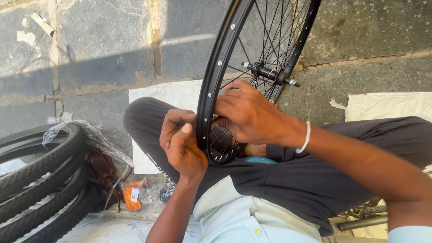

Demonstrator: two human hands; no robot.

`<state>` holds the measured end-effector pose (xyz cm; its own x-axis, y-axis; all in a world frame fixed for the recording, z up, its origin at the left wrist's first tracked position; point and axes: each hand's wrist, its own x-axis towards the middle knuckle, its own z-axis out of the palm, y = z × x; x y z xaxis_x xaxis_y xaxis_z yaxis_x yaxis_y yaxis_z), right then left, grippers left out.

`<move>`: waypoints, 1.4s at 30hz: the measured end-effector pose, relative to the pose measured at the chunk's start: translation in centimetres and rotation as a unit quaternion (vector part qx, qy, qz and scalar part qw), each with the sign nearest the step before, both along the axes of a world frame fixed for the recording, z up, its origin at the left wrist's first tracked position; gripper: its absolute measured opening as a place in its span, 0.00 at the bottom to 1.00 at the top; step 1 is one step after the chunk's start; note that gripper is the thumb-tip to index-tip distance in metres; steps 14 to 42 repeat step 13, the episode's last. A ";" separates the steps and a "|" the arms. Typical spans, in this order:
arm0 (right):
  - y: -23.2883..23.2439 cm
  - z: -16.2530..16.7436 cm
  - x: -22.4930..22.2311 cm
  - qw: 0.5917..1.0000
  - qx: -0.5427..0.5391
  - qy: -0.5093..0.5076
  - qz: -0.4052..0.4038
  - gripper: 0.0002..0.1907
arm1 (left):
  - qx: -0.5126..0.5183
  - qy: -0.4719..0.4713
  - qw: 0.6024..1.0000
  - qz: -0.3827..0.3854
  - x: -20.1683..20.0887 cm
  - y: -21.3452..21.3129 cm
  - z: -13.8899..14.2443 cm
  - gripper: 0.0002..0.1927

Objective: The person inserts and adjusts spokes in a bicycle wheel rim by hand while sitting on the floor.

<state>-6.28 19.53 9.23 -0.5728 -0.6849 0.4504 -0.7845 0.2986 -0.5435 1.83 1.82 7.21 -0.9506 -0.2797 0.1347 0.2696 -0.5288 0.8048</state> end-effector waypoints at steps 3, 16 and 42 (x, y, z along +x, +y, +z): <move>-1.7 -1.7 2.0 0.961 -0.082 0.215 -0.152 0.19 | -0.039 0.006 0.999 0.002 -0.4 0.3 0.0 0.09; -1.4 -7.6 2.1 0.958 -0.243 -0.065 -0.140 0.23 | -0.191 0.160 0.967 0.052 2.8 3.5 5.9 0.20; -1.4 -7.6 2.1 0.958 -0.243 -0.065 -0.140 0.23 | -0.191 0.160 0.967 0.052 2.8 3.5 5.9 0.20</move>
